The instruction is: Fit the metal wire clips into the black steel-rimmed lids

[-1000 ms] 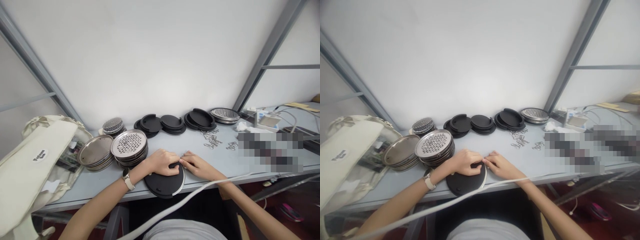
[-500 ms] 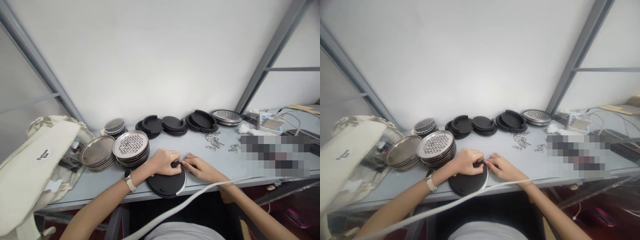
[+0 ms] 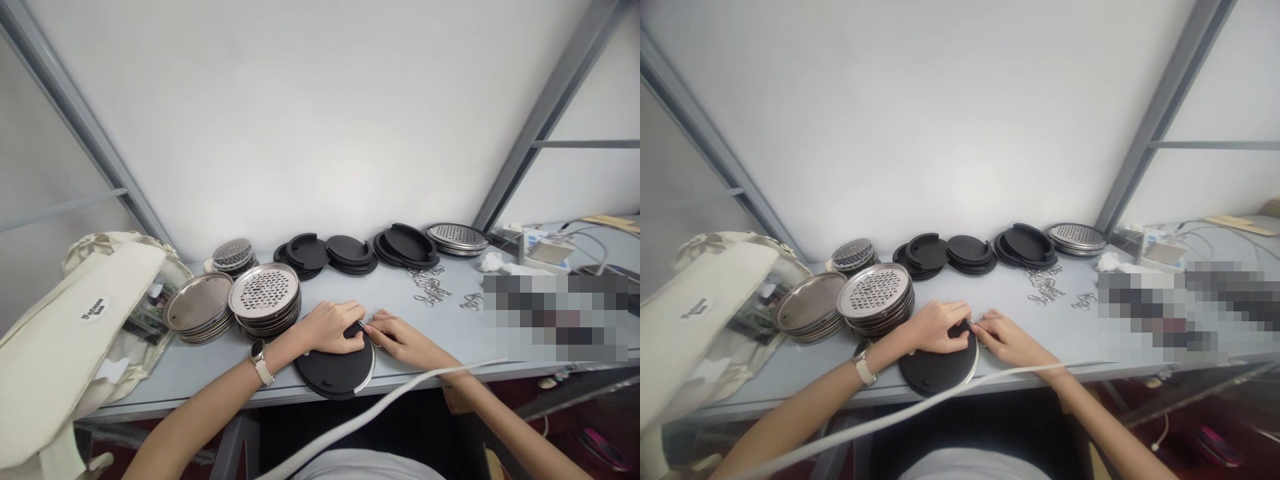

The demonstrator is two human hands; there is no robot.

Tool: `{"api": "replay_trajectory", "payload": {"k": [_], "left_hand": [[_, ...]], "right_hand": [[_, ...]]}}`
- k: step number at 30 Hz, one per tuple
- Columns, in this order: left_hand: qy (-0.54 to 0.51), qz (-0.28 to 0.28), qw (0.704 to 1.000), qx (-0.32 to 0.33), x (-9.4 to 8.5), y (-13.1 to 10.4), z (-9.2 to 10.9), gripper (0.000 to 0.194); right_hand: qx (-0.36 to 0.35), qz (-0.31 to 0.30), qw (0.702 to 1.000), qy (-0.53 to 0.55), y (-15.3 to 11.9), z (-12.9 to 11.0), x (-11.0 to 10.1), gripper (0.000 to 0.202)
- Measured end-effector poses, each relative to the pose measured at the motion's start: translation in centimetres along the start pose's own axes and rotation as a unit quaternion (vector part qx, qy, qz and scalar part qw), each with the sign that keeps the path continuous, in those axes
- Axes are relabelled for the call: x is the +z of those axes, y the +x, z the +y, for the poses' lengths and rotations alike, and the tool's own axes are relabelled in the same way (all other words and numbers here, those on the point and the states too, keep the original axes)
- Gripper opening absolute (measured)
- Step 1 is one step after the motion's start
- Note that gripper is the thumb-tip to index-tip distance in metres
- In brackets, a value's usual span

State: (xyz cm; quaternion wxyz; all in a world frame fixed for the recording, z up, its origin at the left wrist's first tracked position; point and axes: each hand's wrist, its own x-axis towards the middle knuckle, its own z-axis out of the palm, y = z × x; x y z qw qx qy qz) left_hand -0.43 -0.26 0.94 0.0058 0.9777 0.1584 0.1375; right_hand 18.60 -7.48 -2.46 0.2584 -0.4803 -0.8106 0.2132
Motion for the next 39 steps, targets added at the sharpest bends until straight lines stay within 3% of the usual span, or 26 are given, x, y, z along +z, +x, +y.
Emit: {"api": "replay_trajectory", "payload": {"k": [19, 39], "left_hand": [[-0.142, 0.001, 0.989, -0.049, 0.61, 0.09, -0.62, 0.019], [-0.156, -0.017, 0.986, -0.054, 0.5, 0.18, -0.66, 0.018]], "right_hand": [[-0.001, 0.003, 1.0, 0.009, 0.03, -0.15, -0.04, 0.044], [0.029, 0.024, 0.999, 0.035, 0.26, -0.12, 0.14, 0.043]]}}
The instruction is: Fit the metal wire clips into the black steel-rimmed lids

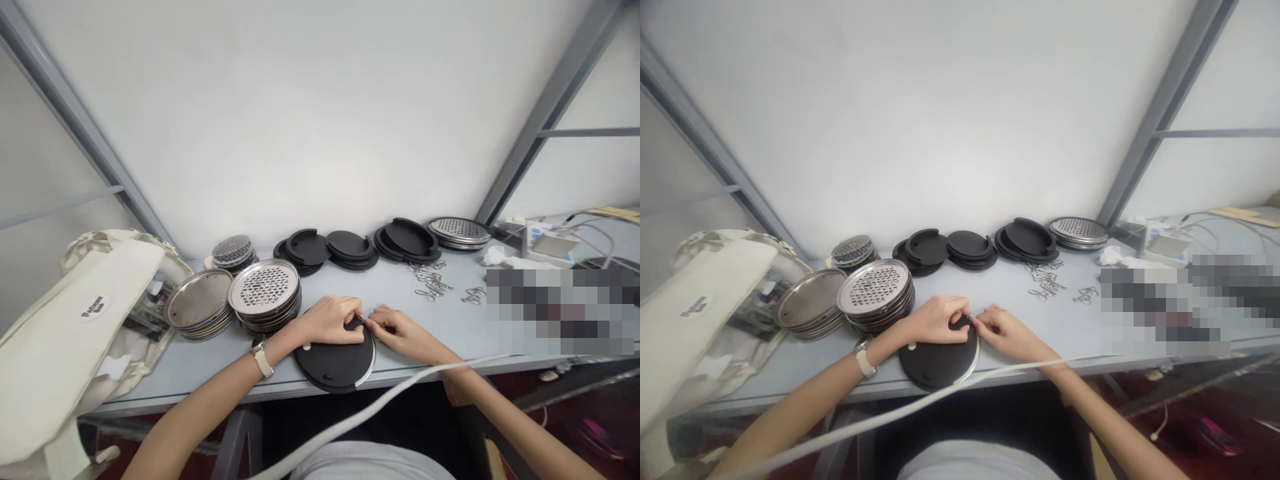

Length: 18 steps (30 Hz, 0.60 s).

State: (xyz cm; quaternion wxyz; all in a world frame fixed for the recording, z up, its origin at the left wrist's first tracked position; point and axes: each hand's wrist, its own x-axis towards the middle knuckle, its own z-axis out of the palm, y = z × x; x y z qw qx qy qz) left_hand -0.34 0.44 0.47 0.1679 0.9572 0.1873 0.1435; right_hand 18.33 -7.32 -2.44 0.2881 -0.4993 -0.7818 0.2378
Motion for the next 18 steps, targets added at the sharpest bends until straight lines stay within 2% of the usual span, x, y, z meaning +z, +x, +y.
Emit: {"api": "replay_trajectory", "payload": {"k": [10, 18], "left_hand": [[-0.001, -0.001, 1.0, -0.001, -0.07, 0.02, 0.1, 0.018], [0.043, -0.003, 0.999, 0.015, -0.27, -0.03, 0.23, 0.005]], "right_hand": [[0.008, 0.011, 1.0, 0.001, -0.1, 0.36, 0.19, 0.043], [0.075, 0.042, 0.988, 0.131, -0.38, 0.68, -0.19, 0.045]]}}
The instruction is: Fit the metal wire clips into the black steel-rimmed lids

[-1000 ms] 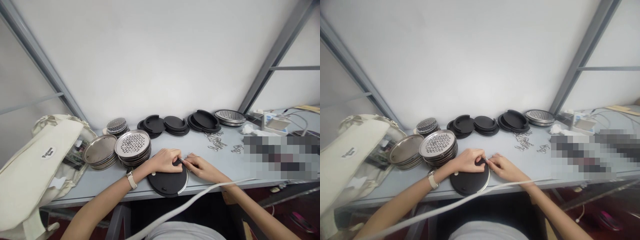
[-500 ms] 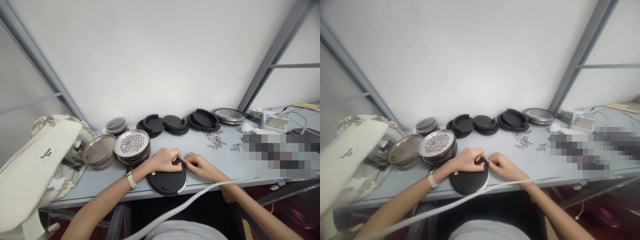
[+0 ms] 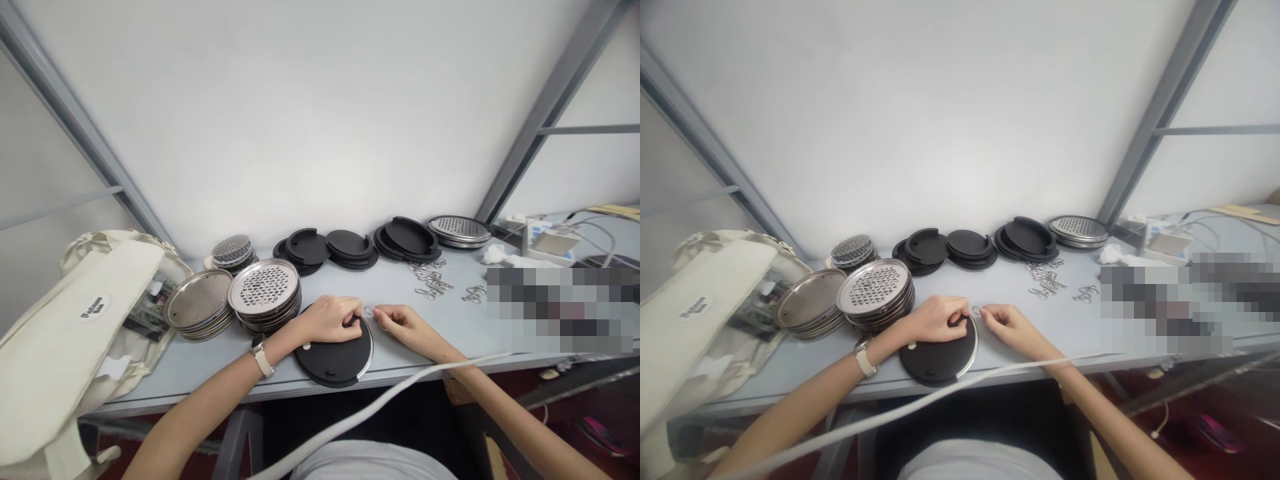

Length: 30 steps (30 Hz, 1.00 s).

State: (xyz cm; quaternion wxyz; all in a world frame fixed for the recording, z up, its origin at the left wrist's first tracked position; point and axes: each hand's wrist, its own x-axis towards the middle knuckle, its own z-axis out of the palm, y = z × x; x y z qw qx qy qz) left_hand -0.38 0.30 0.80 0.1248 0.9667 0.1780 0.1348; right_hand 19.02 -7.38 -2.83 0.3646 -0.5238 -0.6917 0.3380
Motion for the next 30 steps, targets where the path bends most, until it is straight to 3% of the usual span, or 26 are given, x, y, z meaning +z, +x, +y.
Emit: {"api": "replay_trajectory", "payload": {"k": [6, 9, 20, 30], "left_hand": [[0.044, 0.026, 0.998, -0.032, -0.2, -0.1, 0.5, 0.017], [0.07, 0.021, 0.996, -0.045, -0.2, -0.2, 0.5, 0.013], [0.063, 0.017, 0.998, 0.02, 0.1, -0.5, 0.7, 0.016], [0.054, 0.017, 0.998, -0.039, -0.3, -0.3, 1.4, 0.022]], "right_hand": [[-0.003, -0.017, 1.0, -0.018, 0.0, -0.9, 0.2, 0.044], [-0.01, -0.02, 0.999, -0.026, -0.1, -1.0, 0.2, 0.043], [-0.077, -0.055, 0.988, -0.119, 0.1, -0.8, 0.2, 0.045], [-0.071, -0.077, 0.988, -0.113, 0.1, -0.6, -0.1, 0.043]]}}
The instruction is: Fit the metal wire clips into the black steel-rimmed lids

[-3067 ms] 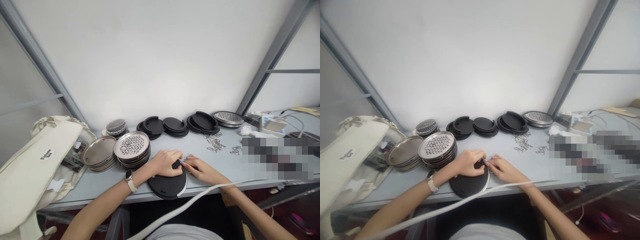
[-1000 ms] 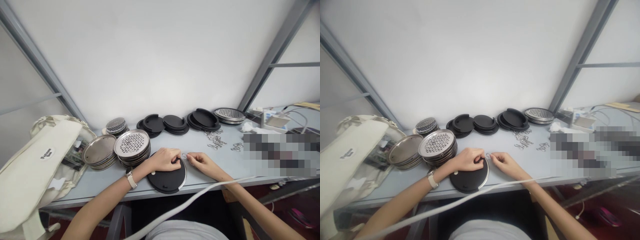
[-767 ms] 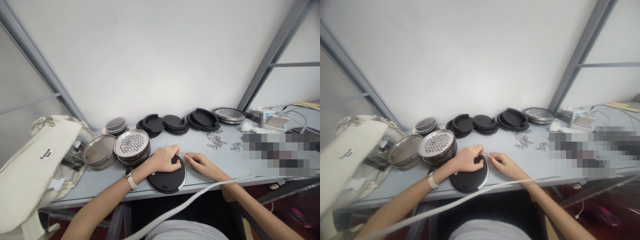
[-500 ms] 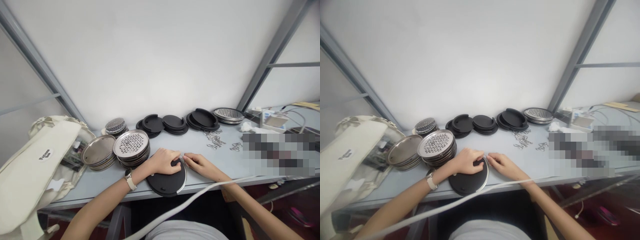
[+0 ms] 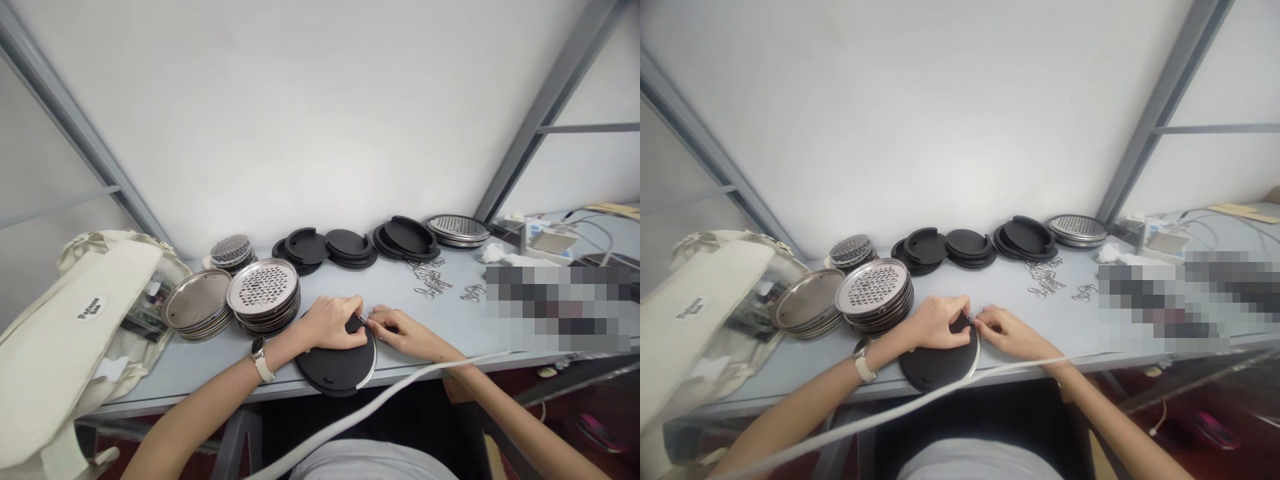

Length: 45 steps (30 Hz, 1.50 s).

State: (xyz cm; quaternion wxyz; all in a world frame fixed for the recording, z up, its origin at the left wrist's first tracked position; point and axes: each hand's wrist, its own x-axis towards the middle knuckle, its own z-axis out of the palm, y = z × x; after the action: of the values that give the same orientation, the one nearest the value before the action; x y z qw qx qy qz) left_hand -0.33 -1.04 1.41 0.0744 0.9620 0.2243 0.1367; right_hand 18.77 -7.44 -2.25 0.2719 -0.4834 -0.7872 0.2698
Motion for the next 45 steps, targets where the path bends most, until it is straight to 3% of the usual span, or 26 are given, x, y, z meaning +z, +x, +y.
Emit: {"api": "replay_trajectory", "payload": {"k": [10, 26, 45], "left_hand": [[0.014, -0.006, 1.0, 0.002, 0.03, 0.04, 0.02, 0.018], [-0.096, -0.006, 0.995, 0.003, 0.63, 0.19, -0.75, 0.021], [-0.061, 0.002, 0.997, 0.051, 0.47, 0.16, -0.79, 0.022]], "right_hand": [[0.002, 0.002, 1.0, 0.004, 0.0, 0.09, 0.07, 0.043], [0.024, 0.026, 0.999, 0.012, -0.08, 0.12, 0.37, 0.037], [0.013, 0.029, 0.999, -0.009, -0.15, -0.12, 0.24, 0.04]]}}
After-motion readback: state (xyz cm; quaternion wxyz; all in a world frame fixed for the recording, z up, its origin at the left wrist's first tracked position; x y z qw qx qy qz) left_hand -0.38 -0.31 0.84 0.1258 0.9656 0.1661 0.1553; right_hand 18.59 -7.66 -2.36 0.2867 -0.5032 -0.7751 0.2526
